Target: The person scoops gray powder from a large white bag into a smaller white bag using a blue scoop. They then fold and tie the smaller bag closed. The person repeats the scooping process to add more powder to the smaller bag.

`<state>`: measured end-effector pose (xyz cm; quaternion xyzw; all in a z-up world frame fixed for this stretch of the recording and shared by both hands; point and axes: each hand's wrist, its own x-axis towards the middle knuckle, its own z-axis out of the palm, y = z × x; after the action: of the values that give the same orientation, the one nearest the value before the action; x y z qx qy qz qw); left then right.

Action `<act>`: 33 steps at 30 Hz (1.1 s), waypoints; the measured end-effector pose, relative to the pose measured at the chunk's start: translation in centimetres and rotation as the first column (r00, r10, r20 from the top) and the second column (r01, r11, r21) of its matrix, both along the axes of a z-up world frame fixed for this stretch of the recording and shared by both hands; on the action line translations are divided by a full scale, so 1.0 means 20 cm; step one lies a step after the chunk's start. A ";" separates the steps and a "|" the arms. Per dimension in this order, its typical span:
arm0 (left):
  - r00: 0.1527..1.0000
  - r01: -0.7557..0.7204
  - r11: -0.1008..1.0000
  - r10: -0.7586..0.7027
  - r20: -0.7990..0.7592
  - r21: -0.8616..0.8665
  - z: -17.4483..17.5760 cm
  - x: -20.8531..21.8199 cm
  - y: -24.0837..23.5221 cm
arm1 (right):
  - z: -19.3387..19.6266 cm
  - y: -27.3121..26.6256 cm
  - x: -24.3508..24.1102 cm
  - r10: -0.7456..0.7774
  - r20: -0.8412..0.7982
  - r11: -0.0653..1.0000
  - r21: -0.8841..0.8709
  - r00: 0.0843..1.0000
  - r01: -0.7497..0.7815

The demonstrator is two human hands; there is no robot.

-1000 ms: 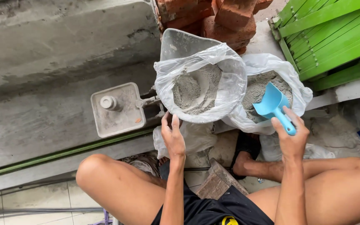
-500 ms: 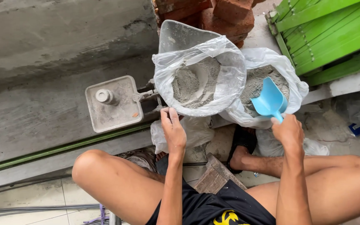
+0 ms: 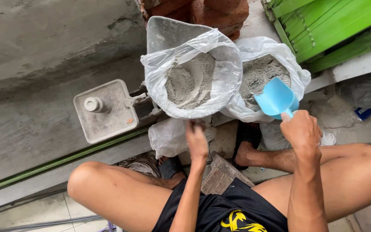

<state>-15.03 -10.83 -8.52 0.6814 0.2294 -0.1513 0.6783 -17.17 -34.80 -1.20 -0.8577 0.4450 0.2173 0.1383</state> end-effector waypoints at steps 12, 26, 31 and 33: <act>0.889 0.450 0.892 -0.443 -0.118 0.035 -0.09 0.19 -0.38 | -0.10 -0.03 0.05 -0.034 0.111 0.996 0.090 0.993 0.024; 0.911 0.157 0.831 -0.330 0.247 0.533 -0.13 0.29 -0.48 | -0.45 0.02 0.14 -0.070 0.215 0.993 0.111 0.974 0.047; 0.906 0.168 0.848 -0.334 0.260 0.502 -0.16 0.26 -0.46 | -0.57 -0.01 0.16 -0.084 0.146 0.991 0.113 0.986 0.068; 0.918 0.196 0.848 -0.335 0.212 0.492 -0.13 0.27 -0.46 | -0.58 -0.02 0.17 -0.084 0.146 0.990 0.124 0.986 0.066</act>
<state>-9.57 -19.97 -11.16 0.8626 0.0593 -0.0846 0.4952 -13.77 -35.15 -12.84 -0.8446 0.4514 0.1726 0.2304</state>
